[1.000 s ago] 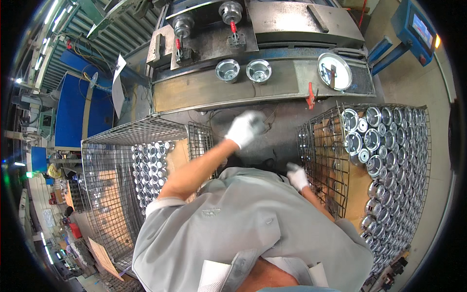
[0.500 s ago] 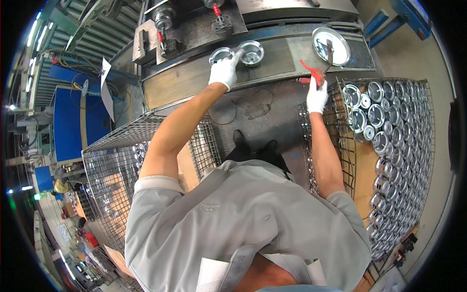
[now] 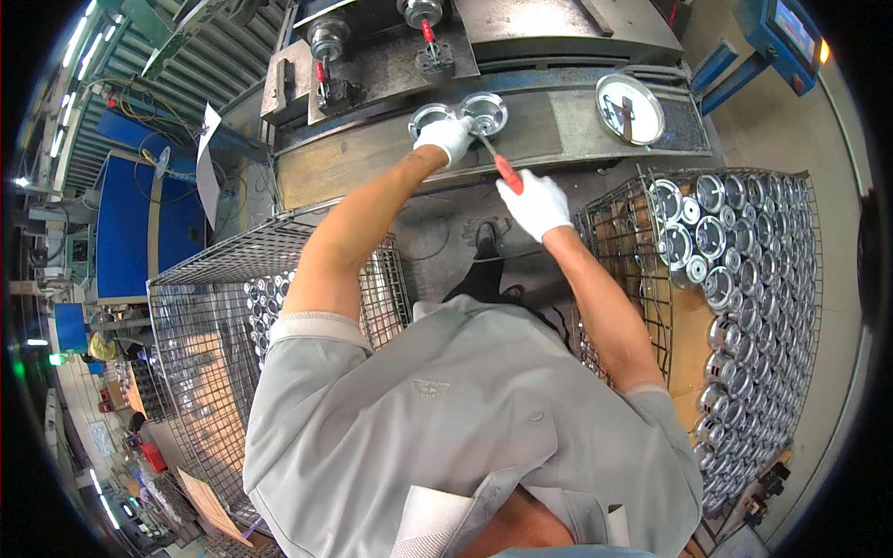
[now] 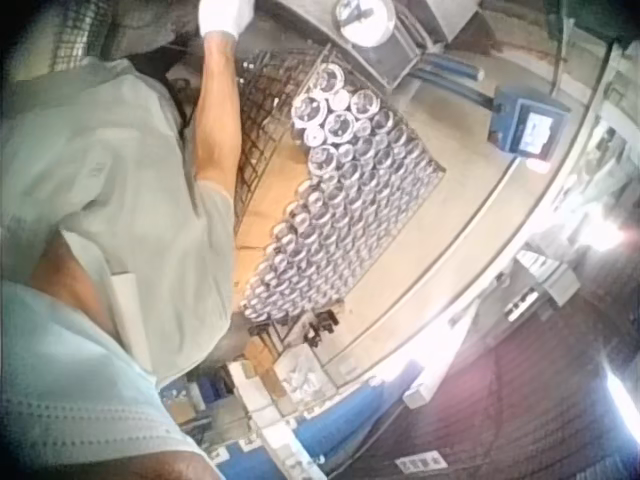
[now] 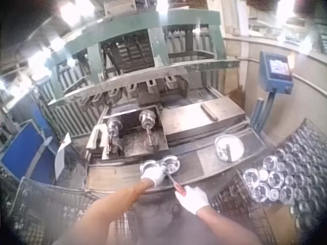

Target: The person processes and organizes circular metal components using a machine and a hand tool, then places them into a wire cage with cardboard sheets.

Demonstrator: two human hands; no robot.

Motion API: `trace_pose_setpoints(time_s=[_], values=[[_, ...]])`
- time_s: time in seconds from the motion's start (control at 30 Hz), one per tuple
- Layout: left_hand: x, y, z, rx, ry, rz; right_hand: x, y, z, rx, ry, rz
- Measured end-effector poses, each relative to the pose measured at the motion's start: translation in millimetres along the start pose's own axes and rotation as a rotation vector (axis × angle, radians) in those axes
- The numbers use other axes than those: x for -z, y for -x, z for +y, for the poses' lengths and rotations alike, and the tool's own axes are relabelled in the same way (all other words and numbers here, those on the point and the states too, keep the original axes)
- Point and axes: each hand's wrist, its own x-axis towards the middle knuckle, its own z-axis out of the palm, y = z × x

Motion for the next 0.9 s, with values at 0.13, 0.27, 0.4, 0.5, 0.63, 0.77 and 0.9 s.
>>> trace_pose_setpoints(time_s=[0.13,0.27,0.4,0.5,0.63,0.77,0.9], values=[[3,-4,-4,-0.084,-0.027,-0.008,-26,9,34,0.062,0.057,0.065],[9,-5,-3,-0.089,-0.046,-0.037,-32,9,36,-0.012,0.025,0.071],[17,-6,-4,-0.092,-0.023,-0.092,-33,10,38,0.043,0.038,0.046],[21,-8,-4,-0.097,-0.055,-0.100,-38,5,39,0.040,0.044,0.064],[35,-12,-1,-0.110,-0.039,-0.188,-42,1,40,0.071,0.059,0.062],[30,-35,-19,-0.089,0.141,-0.302,-42,4,19,0.105,0.010,-0.048],[56,-17,3,0.245,0.382,-0.382,-41,2,1,0.111,-0.032,-0.062]])
